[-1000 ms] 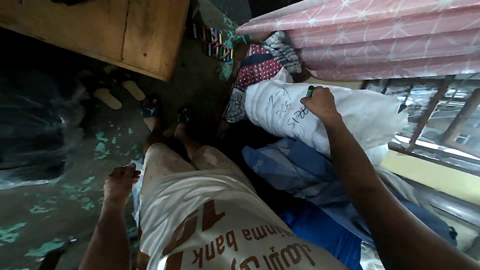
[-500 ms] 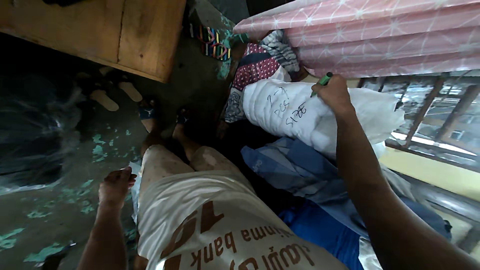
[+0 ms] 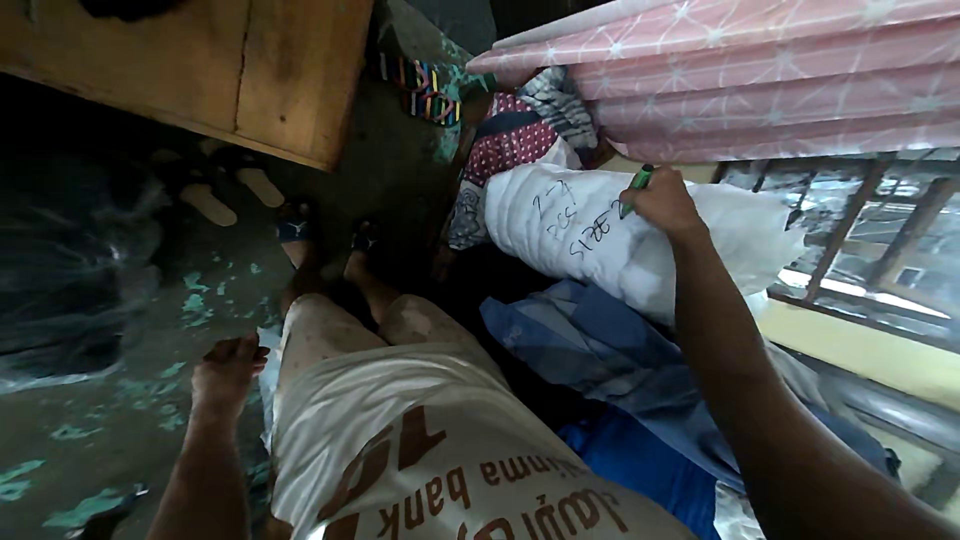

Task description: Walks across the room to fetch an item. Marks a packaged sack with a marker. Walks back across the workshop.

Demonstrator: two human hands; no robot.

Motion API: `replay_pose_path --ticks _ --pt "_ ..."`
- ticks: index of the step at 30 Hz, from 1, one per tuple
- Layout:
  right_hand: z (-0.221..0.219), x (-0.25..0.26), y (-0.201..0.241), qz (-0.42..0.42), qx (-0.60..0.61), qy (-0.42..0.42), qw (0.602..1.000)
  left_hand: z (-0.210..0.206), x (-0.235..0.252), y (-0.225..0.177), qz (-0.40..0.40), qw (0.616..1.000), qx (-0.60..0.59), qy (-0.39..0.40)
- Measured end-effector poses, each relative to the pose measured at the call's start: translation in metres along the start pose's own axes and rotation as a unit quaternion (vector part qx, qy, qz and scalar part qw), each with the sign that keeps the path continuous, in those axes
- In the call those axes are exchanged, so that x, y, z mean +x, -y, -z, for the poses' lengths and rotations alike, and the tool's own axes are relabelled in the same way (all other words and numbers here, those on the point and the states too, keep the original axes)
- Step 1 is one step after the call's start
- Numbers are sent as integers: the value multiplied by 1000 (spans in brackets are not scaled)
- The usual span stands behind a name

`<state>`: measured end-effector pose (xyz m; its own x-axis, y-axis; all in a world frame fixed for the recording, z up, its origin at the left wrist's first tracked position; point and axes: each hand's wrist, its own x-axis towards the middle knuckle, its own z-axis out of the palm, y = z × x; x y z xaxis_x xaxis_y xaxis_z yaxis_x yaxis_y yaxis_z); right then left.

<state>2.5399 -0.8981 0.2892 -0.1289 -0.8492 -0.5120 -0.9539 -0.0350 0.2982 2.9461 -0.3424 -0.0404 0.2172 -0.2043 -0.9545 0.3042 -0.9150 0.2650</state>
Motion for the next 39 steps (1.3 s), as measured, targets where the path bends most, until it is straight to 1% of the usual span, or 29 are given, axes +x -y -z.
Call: replay_pose_path --ticks 2,5,8,11,14,16,18,20,22,23,26,29,31,33,35,39 --pt "3 -4 3 -10 10 -30 999 -2 -1 -2 9 1000 12 0" --pt "2 1 4 7 39 -72 997 -4 -2 -3 19 1000 18 2" --pt "4 4 0 5 30 -81 996 -6 -1 -7 11 1000 21 4" --pt "5 3 -5 -23 21 -92 995 -4 0 -9 -3 1000 14 4" --pt "7 -4 -7 -33 29 -89 995 -3 -6 -18 -1 1000 18 0" --pt "9 -8 -8 -34 25 -113 993 -2 -8 -23 -2 1000 21 -3" --pt "12 -13 -5 -28 31 -146 988 -2 -14 -31 -27 999 29 -7" --pt "17 -23 -1 22 109 -169 979 -5 -29 -53 -76 996 49 -2" --pt "17 -43 9 101 230 -161 955 -16 -49 -82 -144 986 79 10" --pt "13 -58 19 133 290 -132 938 -25 -64 -102 -180 979 89 25" --pt "-14 -111 61 185 431 -4 883 -63 -115 -167 -302 945 92 79" --pt "-56 -161 94 206 519 131 819 -99 -160 -212 -398 904 96 123" --pt "-75 -177 108 211 579 180 767 -113 -184 -228 -440 882 92 143" --pt "-84 -186 116 220 617 190 731 -117 -203 -234 -464 867 96 153" --pt "-87 -189 117 244 621 189 721 -118 -218 -235 -478 858 105 154" --pt "-86 -188 122 296 618 185 704 -116 -241 -240 -493 852 111 133"
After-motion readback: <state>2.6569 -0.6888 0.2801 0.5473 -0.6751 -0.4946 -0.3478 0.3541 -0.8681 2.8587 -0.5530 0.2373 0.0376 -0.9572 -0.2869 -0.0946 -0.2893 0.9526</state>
